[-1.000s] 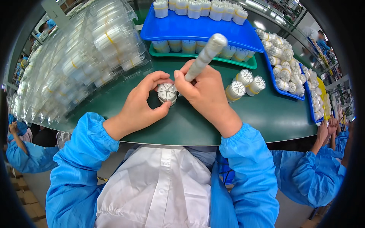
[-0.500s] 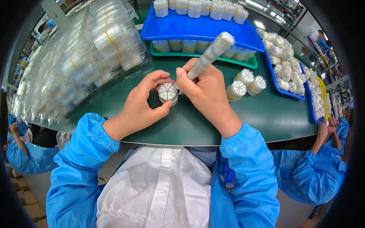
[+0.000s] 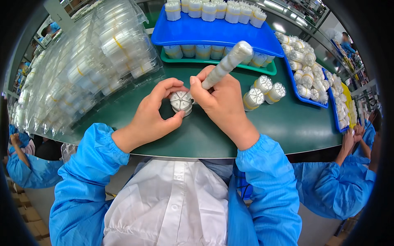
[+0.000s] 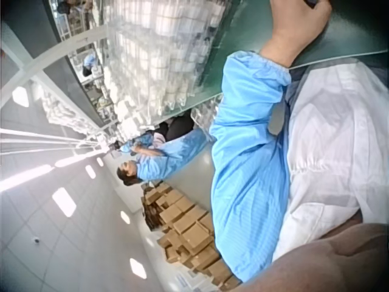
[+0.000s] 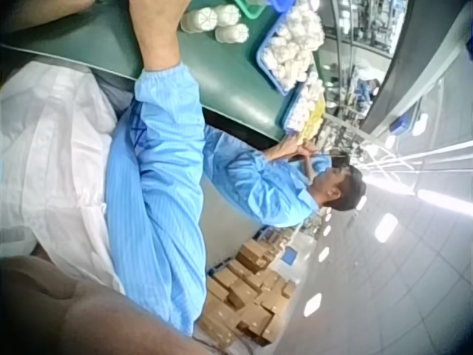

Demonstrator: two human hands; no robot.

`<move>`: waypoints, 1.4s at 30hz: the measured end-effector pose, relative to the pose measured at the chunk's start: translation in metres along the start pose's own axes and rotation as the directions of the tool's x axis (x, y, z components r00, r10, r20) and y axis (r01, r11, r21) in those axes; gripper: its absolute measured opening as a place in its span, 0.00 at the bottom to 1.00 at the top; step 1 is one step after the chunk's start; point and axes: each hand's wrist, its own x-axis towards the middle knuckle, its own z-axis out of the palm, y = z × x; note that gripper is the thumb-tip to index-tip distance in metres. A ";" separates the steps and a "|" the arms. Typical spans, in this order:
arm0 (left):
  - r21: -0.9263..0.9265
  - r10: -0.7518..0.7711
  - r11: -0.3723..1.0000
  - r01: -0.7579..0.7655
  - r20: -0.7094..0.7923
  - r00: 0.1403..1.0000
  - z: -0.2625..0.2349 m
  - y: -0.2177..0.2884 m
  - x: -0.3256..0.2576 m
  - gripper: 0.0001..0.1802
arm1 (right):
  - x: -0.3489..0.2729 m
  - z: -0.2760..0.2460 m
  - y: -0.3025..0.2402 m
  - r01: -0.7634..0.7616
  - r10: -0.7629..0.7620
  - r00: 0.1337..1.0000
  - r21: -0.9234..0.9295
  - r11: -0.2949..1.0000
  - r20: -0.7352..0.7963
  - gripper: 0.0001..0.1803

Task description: The person inserts a white plastic rod into the center of small cylindrical objects on a green workbench. They then place the assembled items into a blue tray. The person repeats this process for multiple units, organizing them into stacks and trays.

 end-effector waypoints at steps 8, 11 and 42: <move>0.302 -0.040 0.953 0.021 0.058 0.997 -0.007 0.009 0.007 0.36 | -0.002 -0.002 0.002 0.019 -0.009 0.997 -0.125 0.992 0.081 0.11; 0.194 -0.004 0.981 -0.002 0.031 1.000 -0.004 0.002 0.002 0.36 | -0.001 -0.002 -0.001 0.009 -0.009 1.000 -0.025 1.000 0.003 0.11; 0.257 0.215 0.941 -0.218 0.037 0.976 0.110 0.041 0.070 0.30 | -0.067 -0.106 -0.024 0.012 -0.018 0.894 -0.016 1.000 -0.448 0.08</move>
